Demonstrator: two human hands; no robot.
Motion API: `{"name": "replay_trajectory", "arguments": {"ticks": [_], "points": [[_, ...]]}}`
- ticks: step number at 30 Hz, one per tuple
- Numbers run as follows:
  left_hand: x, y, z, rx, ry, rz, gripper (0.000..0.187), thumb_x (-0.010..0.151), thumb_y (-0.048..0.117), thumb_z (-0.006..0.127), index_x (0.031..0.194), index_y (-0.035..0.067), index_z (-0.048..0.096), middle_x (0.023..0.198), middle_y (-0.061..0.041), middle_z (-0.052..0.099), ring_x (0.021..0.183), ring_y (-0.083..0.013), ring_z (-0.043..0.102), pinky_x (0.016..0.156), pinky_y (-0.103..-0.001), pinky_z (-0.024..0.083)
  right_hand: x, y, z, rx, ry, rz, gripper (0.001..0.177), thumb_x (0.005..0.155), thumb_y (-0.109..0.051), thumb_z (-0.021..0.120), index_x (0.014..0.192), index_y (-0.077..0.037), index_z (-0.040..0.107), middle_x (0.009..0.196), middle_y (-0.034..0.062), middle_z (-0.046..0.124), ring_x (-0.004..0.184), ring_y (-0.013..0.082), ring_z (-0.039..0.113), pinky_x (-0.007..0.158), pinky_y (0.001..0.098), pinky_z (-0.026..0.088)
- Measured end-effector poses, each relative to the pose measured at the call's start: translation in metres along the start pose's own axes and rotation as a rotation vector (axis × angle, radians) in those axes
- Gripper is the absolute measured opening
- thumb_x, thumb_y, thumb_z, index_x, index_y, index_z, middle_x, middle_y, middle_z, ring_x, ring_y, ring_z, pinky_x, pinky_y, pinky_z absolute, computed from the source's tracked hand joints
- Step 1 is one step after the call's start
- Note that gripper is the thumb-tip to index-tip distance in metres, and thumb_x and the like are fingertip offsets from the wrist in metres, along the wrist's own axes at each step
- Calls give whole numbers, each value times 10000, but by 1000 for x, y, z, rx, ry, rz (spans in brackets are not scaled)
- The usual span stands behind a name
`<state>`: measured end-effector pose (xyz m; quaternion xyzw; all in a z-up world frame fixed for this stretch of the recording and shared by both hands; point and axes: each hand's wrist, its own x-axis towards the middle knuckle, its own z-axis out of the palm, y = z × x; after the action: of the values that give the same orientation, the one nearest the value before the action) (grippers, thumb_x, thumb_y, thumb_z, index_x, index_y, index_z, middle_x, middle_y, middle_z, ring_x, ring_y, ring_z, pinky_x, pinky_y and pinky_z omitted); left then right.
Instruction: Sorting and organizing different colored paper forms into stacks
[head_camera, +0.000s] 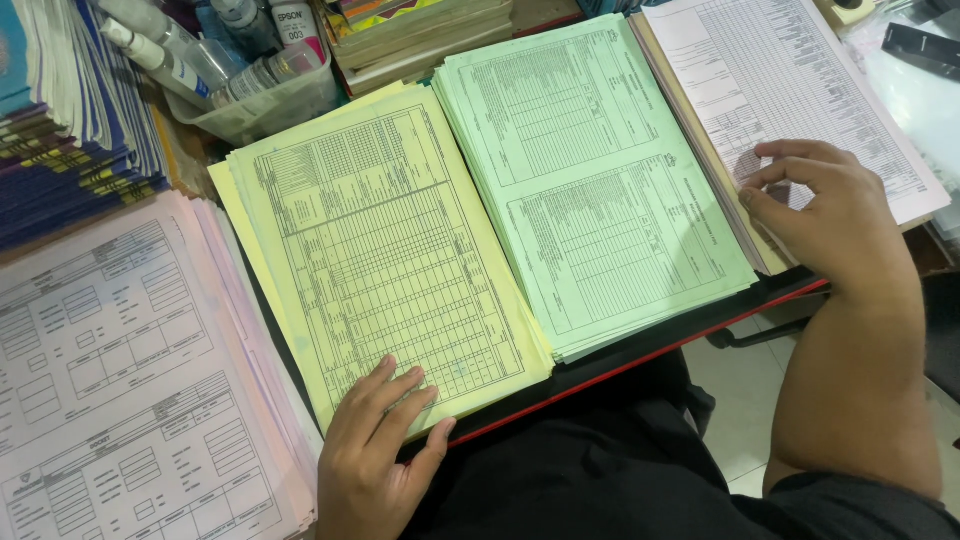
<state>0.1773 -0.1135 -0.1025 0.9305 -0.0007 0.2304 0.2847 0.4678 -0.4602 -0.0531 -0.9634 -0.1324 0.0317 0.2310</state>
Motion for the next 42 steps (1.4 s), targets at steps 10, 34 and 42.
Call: {"name": "replay_trajectory", "arguments": {"ticks": [10, 34, 42], "points": [[-2, 9, -4, 79, -40, -33, 342, 878, 252, 787, 1169, 84, 724, 1253, -73, 729, 1303, -329, 620, 1116, -551, 464, -33, 17, 12, -260, 475, -392, 58, 1298, 84, 682, 1313, 121, 724, 1132, 216, 753, 986, 360, 731, 801, 404, 551], [-3, 6, -65, 167, 529, -87, 1232, 977, 196, 898, 1686, 194, -109, 1732, -245, 138, 1684, -380, 114, 1441, -652, 200, -63, -59, 32, -157, 177, -1442, 329, 993, -208, 608, 1283, -52, 603, 1284, 149, 743, 1266, 391, 644, 1105, 653, 434], [-31, -27, -71, -183, 260, -6, 661, 1064, 235, 689, 1578, 129, 288, 1020, -90, 693, 799, -177, 702, 593, -236, 673, -53, -60, 124, 582, 796, -1230, 262, 1040, 38, 705, 1184, -57, 507, 993, 91, 632, 994, 424, 610, 959, 464, 494]]}}
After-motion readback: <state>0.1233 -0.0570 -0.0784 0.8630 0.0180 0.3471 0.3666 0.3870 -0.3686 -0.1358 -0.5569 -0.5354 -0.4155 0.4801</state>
